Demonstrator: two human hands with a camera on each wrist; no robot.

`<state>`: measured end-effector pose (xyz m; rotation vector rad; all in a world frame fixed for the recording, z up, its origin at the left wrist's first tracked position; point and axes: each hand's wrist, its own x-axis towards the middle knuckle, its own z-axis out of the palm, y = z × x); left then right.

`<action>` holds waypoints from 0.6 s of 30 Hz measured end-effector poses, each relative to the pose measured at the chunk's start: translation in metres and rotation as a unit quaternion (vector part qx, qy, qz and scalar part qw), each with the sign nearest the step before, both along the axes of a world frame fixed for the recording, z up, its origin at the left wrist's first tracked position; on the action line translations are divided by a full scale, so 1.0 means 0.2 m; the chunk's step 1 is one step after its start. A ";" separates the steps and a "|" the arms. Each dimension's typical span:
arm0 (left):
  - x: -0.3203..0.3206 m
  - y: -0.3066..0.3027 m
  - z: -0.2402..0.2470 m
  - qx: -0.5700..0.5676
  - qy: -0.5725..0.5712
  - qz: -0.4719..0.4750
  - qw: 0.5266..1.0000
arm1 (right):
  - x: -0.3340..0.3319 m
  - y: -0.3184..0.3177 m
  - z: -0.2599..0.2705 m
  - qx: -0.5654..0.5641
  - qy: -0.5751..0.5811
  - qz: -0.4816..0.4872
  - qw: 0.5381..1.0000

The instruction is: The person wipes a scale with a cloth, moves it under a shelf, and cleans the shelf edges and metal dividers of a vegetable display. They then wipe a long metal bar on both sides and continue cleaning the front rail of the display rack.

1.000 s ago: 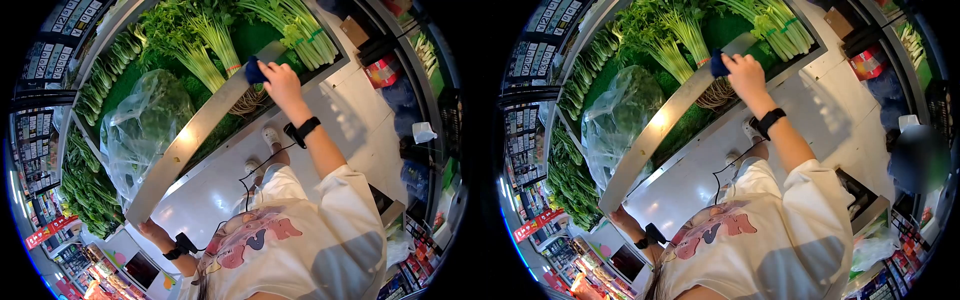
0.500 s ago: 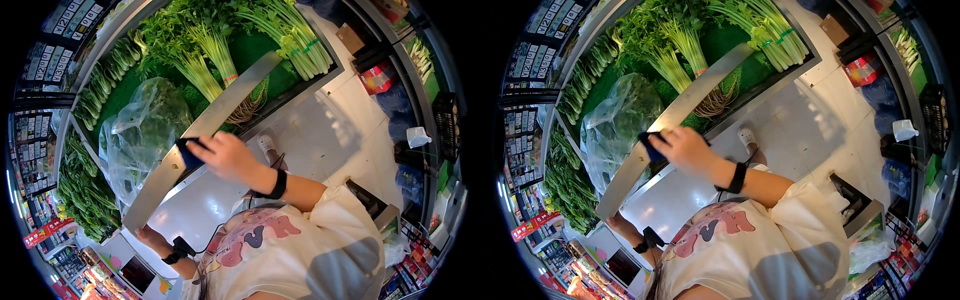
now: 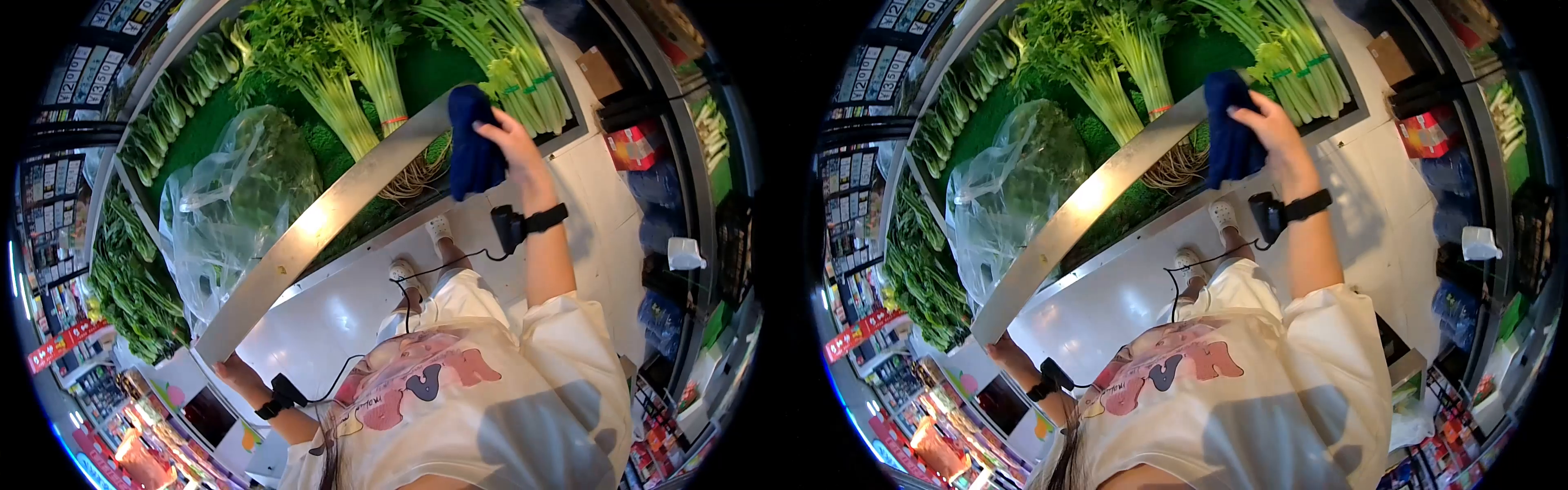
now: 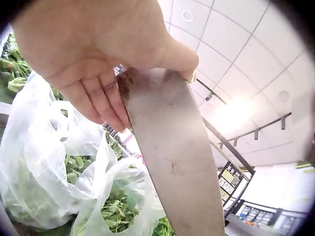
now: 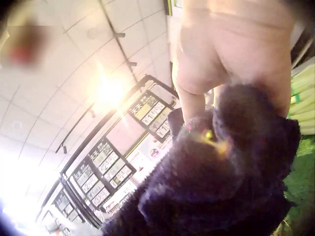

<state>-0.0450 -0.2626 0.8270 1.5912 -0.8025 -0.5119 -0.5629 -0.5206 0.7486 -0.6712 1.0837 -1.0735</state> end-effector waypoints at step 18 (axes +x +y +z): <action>0.05 0.19 -0.07 0.002 0.042 0.054 0.998 | 0.11 -0.14 -0.22 0.047 0.168 0.132 0.976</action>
